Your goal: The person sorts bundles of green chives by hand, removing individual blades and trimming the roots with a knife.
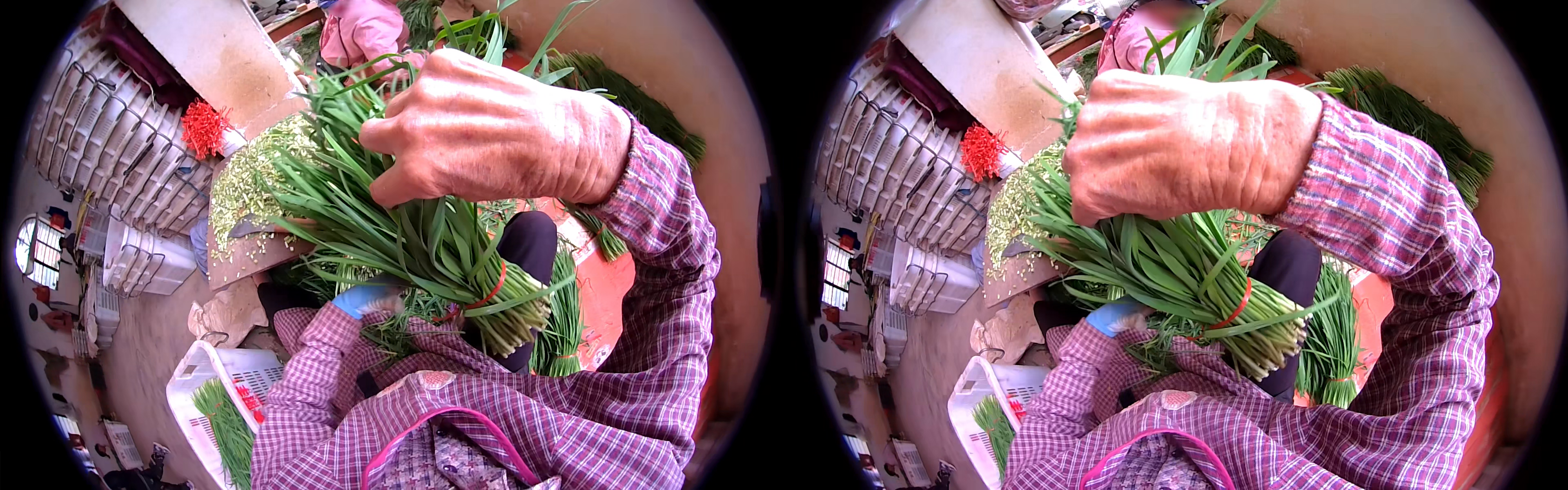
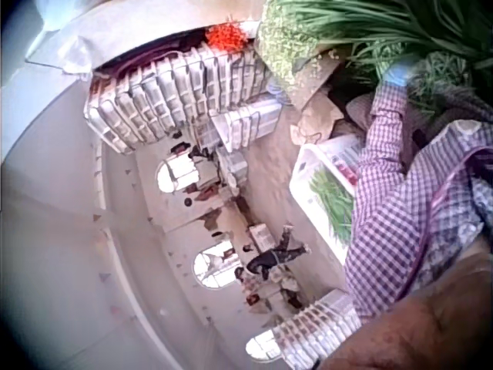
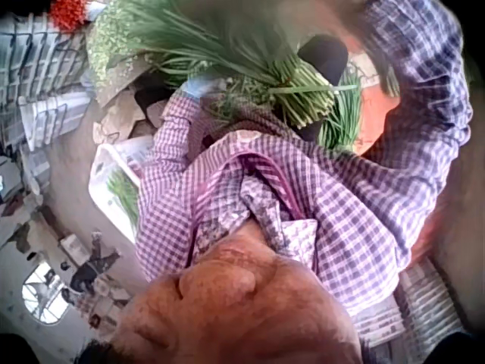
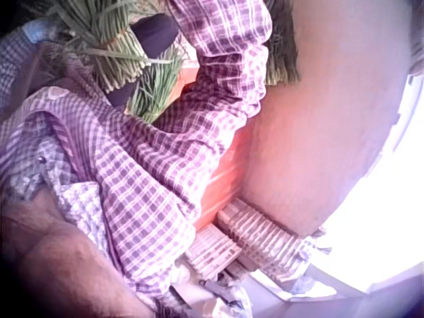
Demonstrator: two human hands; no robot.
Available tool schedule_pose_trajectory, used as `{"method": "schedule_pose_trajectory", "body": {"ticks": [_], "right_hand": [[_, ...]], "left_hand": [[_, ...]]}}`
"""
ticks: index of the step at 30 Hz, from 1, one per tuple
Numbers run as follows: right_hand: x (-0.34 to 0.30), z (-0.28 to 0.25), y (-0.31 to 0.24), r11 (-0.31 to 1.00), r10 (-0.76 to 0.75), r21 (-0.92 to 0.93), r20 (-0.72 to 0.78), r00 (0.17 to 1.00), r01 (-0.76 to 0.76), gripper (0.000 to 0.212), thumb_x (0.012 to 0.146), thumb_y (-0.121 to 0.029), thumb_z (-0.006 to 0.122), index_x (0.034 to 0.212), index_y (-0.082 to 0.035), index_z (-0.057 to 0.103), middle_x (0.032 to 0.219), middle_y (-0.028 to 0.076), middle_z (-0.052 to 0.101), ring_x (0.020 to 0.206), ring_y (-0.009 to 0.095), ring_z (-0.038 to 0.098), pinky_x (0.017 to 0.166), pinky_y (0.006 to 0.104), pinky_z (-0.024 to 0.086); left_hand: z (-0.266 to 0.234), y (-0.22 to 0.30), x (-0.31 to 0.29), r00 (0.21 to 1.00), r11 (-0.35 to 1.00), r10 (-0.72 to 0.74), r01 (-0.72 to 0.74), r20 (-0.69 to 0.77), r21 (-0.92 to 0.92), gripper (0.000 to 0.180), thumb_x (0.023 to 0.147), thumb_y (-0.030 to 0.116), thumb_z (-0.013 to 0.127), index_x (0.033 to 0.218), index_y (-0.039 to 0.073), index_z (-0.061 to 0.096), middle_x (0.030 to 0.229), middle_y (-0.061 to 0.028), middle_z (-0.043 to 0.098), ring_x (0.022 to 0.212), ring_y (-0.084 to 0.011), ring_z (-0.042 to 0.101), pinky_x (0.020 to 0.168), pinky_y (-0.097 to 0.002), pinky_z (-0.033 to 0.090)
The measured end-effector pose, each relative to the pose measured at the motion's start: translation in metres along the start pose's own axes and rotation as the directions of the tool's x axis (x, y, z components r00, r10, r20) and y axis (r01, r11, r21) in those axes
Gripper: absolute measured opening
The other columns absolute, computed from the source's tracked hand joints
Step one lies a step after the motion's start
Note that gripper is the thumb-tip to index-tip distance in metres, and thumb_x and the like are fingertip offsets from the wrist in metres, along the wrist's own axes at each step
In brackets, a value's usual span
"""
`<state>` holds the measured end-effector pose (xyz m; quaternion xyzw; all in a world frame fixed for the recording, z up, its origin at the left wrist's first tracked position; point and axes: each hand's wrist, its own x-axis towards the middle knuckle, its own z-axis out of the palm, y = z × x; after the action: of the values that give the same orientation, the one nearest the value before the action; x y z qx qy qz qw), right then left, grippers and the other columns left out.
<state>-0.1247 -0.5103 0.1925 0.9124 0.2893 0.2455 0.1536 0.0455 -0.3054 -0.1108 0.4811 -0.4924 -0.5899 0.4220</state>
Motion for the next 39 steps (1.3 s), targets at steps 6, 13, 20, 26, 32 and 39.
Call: {"method": "schedule_pose_trajectory", "body": {"ticks": [6,13,20,26,32,39], "right_hand": [[0.029,-0.017,-0.016,0.991,-0.066,-0.124,-0.104,0.992,0.053,0.008,0.067,-0.013,0.068,0.075,-0.014,0.07,0.068,0.007,0.063,0.072,0.025,0.067,0.061,0.0363,0.051],[0.039,-0.053,-0.007,0.965,0.09,-0.222,-0.215,0.972,-0.139,0.02,0.072,-0.009,0.066,0.091,-0.014,0.068,0.075,0.004,0.06,0.061,0.02,0.063,0.047,0.0336,0.048],[0.007,0.086,-0.028,0.861,0.504,0.184,-0.182,0.845,-0.474,0.062,0.067,-0.019,0.078,0.125,-0.024,0.058,0.115,0.003,0.057,0.097,0.025,0.062,0.068,0.0354,0.053],[0.009,0.101,-0.087,0.77,0.56,0.437,-0.112,0.821,-0.465,0.052,0.07,-0.022,0.076,0.118,-0.014,0.058,0.112,0.009,0.055,0.1,0.027,0.057,0.089,0.0408,0.045],[0.079,0.099,-0.13,0.832,0.404,0.549,-0.49,0.773,-0.088,0.026,0.073,-0.019,0.066,0.098,-0.013,0.061,0.095,0.003,0.057,0.096,0.022,0.056,0.098,0.0428,0.041],[0.082,0.206,-0.177,0.74,0.501,0.626,-0.269,0.823,-0.245,0.03,0.081,-0.04,0.067,0.097,-0.015,0.063,0.093,0.003,0.053,0.101,0.023,0.053,0.106,0.0556,0.034]], "left_hand": [[0.057,-0.035,0.041,0.908,0.431,0.297,-0.404,-0.296,-0.807,0.096,0.072,0.064,0.071,0.143,0.008,0.036,0.143,-0.0085,0.041,0.131,-0.0231,0.038,0.114,-0.0411,0.027],[-0.011,0.069,-0.02,0.502,0.596,0.437,-0.783,-0.746,-0.177,0.052,0.087,0.041,0.065,0.126,0.008,0.054,0.124,-0.0057,0.059,0.112,-0.0223,0.056,0.098,-0.0386,0.045],[-0.027,0.139,-0.17,0.424,0.847,0.249,-0.531,-0.871,-0.017,0.037,0.088,0.018,0.059,0.121,0.002,0.058,0.119,-0.0094,0.063,0.107,-0.0217,0.062,0.096,-0.038,0.05],[0.025,0.137,-0.216,0.205,0.988,0.138,-0.092,-0.969,0.122,0.044,0.081,0.01,0.067,0.12,-0.004,0.053,0.108,-0.0087,0.063,0.097,-0.0165,0.062,0.092,-0.0309,0.05],[0.071,0.114,-0.2,0.154,0.998,0.039,-0.048,-0.987,0.032,0.044,0.081,0.01,0.065,0.123,-0.003,0.055,0.109,-0.008,0.064,0.096,-0.0163,0.062,0.09,-0.0308,0.05],[0.076,0.045,-0.239,0.106,0.967,-0.068,-0.238,-0.992,-0.091,0.045,0.085,0.014,0.062,0.126,-0.002,0.051,0.117,-0.0098,0.059,0.107,-0.0181,0.058,0.095,-0.0327,0.048]]}}
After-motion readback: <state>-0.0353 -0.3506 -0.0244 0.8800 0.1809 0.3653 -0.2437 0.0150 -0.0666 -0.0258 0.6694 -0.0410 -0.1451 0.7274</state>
